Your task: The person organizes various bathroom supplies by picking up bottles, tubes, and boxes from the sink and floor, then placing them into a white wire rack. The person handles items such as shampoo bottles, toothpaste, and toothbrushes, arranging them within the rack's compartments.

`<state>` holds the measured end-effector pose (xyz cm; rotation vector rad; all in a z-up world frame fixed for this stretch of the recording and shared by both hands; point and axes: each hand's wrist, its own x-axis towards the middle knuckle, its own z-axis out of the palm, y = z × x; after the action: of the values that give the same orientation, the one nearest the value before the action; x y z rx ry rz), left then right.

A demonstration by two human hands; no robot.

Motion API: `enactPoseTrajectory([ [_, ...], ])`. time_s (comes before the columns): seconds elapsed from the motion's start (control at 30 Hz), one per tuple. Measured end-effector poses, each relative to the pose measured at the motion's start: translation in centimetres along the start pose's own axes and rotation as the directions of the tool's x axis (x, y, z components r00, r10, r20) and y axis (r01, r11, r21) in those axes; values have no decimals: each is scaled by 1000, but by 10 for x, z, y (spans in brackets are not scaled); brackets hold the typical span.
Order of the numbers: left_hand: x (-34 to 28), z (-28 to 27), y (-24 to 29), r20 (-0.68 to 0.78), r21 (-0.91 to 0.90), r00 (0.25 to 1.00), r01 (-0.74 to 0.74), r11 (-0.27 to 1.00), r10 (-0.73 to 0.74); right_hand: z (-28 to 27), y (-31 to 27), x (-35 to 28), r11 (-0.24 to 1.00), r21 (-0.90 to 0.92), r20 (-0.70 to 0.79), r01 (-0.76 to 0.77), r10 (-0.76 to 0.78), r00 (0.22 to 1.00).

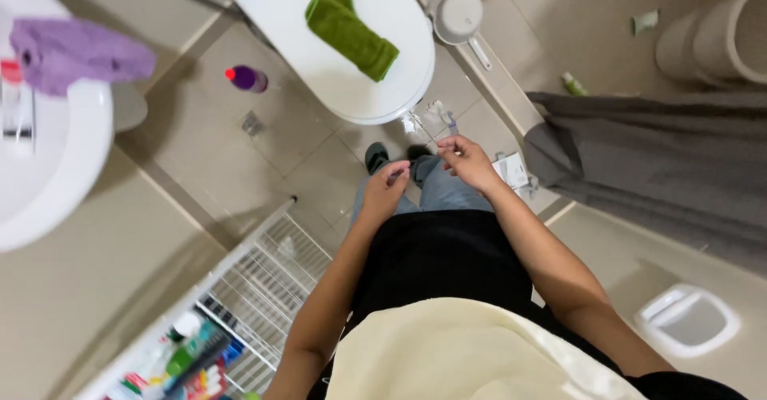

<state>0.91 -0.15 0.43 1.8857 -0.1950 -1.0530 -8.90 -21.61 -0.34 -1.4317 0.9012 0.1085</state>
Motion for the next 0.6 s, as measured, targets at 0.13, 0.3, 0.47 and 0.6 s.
enactPoseTrajectory([
  [0.13, 20, -7, -4, 86, 57, 996, 14, 998, -19, 12, 14, -9, 997, 76, -83, -28, 35, 996],
  [0.3, 36, 0, 42, 124, 35, 992, -19, 999, 15, 5, 35, -22, 989, 151, -87, 6, 7, 996],
  [0.47, 59, 51, 72, 150, 24, 988, -41, 999, 37, -45, 43, -24, 979, 202, -140, -30, 60, 988],
  [0.6, 74, 106, 101, 146, -35, 987, -64, 997, 69, -102, 44, -17, 984, 161, -141, -73, 96, 985],
])
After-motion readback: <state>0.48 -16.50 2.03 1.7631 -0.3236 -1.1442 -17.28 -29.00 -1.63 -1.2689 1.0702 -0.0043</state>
